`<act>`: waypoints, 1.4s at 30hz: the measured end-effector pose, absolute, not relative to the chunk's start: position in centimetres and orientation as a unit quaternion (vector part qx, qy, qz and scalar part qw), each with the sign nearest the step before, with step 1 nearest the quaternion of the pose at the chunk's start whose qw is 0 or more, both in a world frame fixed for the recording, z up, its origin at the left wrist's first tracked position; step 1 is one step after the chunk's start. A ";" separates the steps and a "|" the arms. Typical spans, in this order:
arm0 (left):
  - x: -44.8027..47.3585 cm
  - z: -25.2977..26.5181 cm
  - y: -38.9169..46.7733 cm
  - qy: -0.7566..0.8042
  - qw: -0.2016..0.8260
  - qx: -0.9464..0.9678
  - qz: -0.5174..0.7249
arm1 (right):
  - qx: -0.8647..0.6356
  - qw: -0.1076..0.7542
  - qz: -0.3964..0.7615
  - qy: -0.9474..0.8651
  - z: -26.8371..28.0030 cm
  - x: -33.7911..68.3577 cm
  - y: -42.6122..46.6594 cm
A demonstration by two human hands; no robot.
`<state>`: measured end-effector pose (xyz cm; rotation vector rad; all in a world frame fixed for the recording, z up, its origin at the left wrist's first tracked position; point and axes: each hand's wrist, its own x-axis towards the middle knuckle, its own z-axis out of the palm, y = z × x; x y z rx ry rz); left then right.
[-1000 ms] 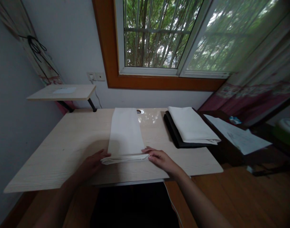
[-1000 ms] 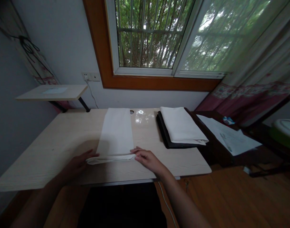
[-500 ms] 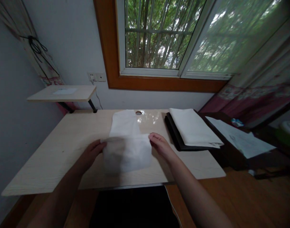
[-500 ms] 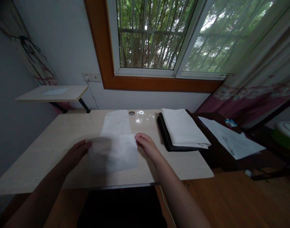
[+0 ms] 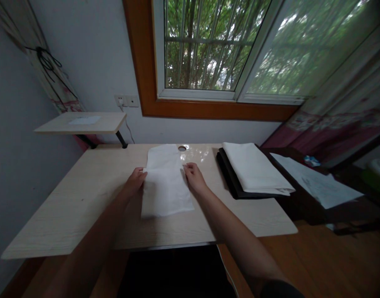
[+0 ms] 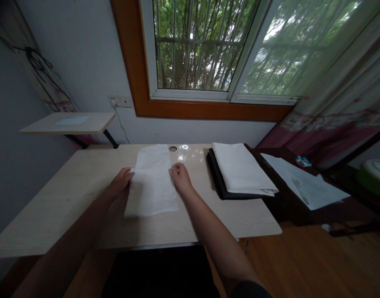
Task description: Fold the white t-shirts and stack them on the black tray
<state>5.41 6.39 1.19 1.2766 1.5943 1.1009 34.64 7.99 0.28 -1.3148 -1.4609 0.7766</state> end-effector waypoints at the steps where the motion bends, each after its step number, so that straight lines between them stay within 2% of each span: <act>1: 5.5 0.8 6.5 0.647 0.368 0.507 0.434 | -0.554 0.480 0.256 -0.631 0.1 34.7 7.7; 3: 5.9 0.3 6.4 0.664 0.279 0.540 0.436 | -0.556 0.445 0.156 -0.684 0.2 34.4 6.7; 6: 7.1 0.4 5.3 0.626 0.096 0.663 0.400 | -0.510 0.362 0.078 -0.776 0.7 33.2 5.0; 8: 8.1 0.6 4.3 0.574 0.006 0.752 0.324 | -0.474 0.303 0.055 -0.825 0.7 32.0 4.2; 10: 9.2 0.4 3.3 0.540 -0.033 0.807 0.237 | -0.450 0.249 0.045 -0.856 0.2 31.0 3.7; 14: 10.2 -0.6 2.1 0.549 -0.049 0.822 0.141 | -0.455 0.189 0.038 -0.869 -1.0 30.6 3.7; 20: 9.0 -0.9 2.5 0.589 -0.027 0.802 0.094 | -0.503 0.148 0.034 -0.851 -0.9 32.6 4.0; 35: 7.8 -1.4 1.6 0.593 0.007 0.788 0.167 | -0.509 0.178 0.028 -0.842 -1.2 34.1 2.0; 42: 7.8 -1.6 -0.1 0.591 0.007 0.792 0.153 | -0.508 0.174 0.030 -0.843 -1.1 34.6 -0.5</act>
